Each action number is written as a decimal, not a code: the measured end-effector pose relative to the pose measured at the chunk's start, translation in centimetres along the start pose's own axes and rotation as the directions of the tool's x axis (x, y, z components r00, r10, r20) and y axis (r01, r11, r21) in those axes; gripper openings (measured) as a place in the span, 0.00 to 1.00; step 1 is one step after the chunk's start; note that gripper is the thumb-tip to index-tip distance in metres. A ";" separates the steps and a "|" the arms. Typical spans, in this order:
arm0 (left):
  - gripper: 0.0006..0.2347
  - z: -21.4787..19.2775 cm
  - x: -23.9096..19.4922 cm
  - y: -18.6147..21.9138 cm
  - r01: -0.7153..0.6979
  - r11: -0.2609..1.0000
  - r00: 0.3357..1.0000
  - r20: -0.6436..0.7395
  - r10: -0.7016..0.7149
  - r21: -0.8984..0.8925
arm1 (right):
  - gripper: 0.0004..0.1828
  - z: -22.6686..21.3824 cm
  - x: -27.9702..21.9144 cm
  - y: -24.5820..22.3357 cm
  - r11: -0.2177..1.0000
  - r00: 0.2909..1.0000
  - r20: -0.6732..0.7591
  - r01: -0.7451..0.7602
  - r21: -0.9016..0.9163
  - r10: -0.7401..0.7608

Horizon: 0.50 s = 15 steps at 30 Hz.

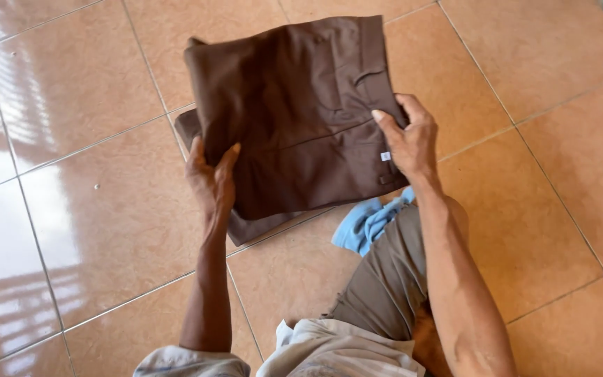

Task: The person sits cross-legged on a tiled floor and folds a pair of brown trousers by hand. They unfold the garment, align the legs, fold the fabric in half lengthwise, and then fold it into a compact rectangle before placing it aside.

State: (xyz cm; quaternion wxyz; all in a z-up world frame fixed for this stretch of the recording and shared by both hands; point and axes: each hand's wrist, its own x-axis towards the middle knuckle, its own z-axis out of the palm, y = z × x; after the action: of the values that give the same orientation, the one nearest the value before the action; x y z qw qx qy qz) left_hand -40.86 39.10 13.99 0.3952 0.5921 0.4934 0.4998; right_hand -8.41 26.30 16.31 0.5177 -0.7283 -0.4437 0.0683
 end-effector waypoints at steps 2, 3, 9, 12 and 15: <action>0.11 -1.5 -0.5 -1.8 0.025 0.999 0.998 -0.066 -0.024 0.021 | 0.15 2.8 0.5 -0.3 1.000 0.999 0.036 -0.004 0.003 0.004; 0.11 -2.2 -0.9 -2.7 0.050 0.998 0.992 -0.121 -0.045 0.040 | 0.15 4.1 0.6 -0.4 1.000 0.998 0.062 -0.015 0.002 0.015; 0.21 -2.5 -3.6 -16.0 0.414 0.849 0.910 -0.139 -0.390 0.327 | 0.33 12.1 -3.4 12.3 0.909 0.876 0.324 -0.246 -0.338 0.358; 0.17 -2.7 -4.1 -17.8 0.440 0.866 0.897 -0.143 -0.417 0.236 | 0.28 12.2 -6.2 12.2 0.930 0.934 0.229 -0.196 -0.311 0.274; 0.17 -2.3 -3.8 -16.4 0.412 0.877 0.909 -0.168 -0.381 0.246 | 0.25 12.6 -6.2 12.7 0.959 0.970 0.147 -0.158 -0.236 0.196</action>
State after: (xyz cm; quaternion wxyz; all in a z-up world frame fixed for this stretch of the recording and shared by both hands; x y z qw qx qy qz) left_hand -46.25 38.60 -2.10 0.3739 0.4980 0.6908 0.3675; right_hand -11.87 29.73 -2.02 0.3852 -0.8101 -0.4237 0.1257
